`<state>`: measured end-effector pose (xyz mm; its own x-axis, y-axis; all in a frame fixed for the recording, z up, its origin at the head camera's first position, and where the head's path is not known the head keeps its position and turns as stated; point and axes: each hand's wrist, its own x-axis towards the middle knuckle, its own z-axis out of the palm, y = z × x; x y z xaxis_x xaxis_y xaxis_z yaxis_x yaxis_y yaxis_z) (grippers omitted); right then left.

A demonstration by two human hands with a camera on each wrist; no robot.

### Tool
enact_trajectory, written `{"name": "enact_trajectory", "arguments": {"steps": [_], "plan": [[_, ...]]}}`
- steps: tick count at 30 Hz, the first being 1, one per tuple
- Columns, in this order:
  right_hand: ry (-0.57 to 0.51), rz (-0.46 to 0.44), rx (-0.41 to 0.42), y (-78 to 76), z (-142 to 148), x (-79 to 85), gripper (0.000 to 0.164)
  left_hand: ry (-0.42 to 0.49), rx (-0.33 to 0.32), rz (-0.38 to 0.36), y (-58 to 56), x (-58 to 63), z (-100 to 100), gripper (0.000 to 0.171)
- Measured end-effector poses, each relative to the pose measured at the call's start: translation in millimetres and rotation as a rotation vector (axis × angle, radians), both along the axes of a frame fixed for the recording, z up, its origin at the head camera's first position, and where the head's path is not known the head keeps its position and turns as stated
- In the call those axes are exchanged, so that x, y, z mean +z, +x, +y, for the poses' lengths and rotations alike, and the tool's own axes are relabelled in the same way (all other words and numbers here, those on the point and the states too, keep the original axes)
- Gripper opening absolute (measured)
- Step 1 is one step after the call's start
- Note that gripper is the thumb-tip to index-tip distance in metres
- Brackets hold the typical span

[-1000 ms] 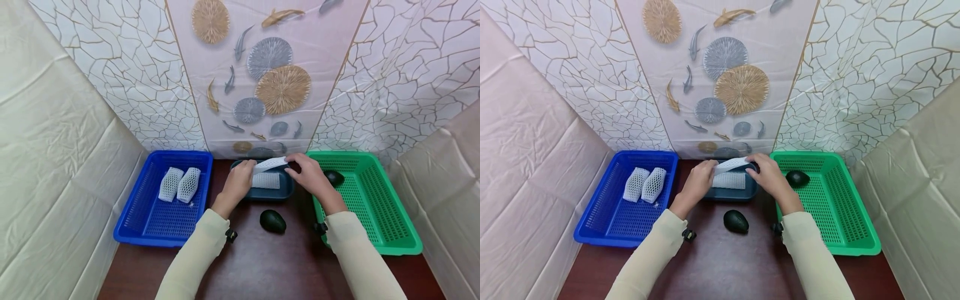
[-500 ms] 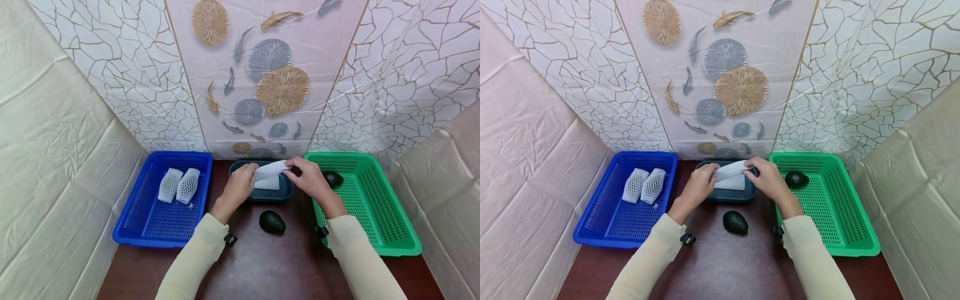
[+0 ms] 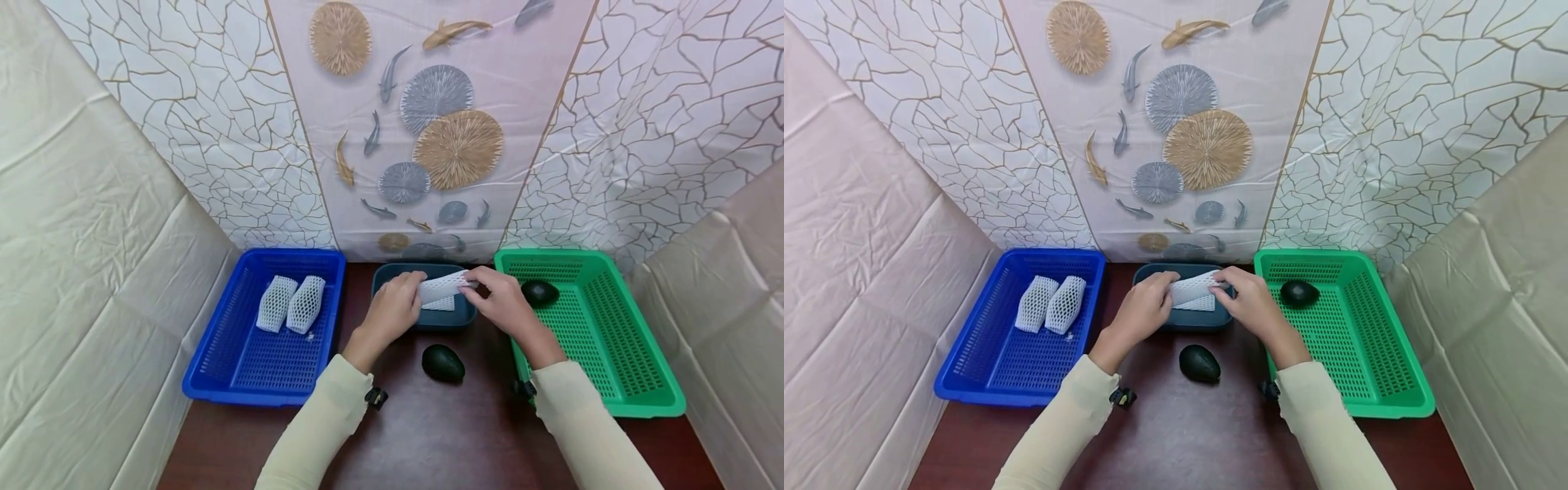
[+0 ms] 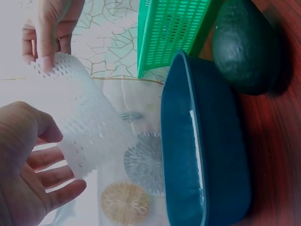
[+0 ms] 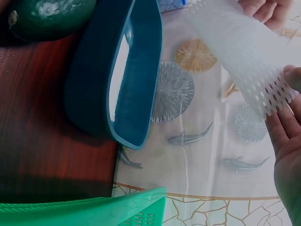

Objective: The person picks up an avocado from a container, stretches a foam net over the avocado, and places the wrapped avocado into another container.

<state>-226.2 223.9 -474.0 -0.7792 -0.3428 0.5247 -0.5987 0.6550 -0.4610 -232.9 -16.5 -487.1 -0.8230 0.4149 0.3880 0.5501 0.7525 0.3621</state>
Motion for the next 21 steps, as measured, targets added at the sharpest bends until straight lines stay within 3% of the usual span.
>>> {"name": "enact_trajectory", "arguments": {"steps": [8,12,16,21], "plan": [[-0.03,0.045,0.018,-0.5,-3.0,-3.9,0.018,-0.016,-0.059,0.128,6.6,19.2,8.7,0.039],[-0.022,0.052,0.019,0.5,-6.3,-2.1,0.017,-0.017,-0.102,0.159,9.6,28.1,14.6,0.039],[-0.022,0.04,0.018,3.6,-8.9,1.0,0.017,-0.03,-0.121,0.168,10.0,31.2,19.2,0.036],[-0.017,0.04,0.047,6.8,-9.5,4.4,0.02,0.027,-0.145,0.167,10.4,29.9,21.9,0.029]]}}
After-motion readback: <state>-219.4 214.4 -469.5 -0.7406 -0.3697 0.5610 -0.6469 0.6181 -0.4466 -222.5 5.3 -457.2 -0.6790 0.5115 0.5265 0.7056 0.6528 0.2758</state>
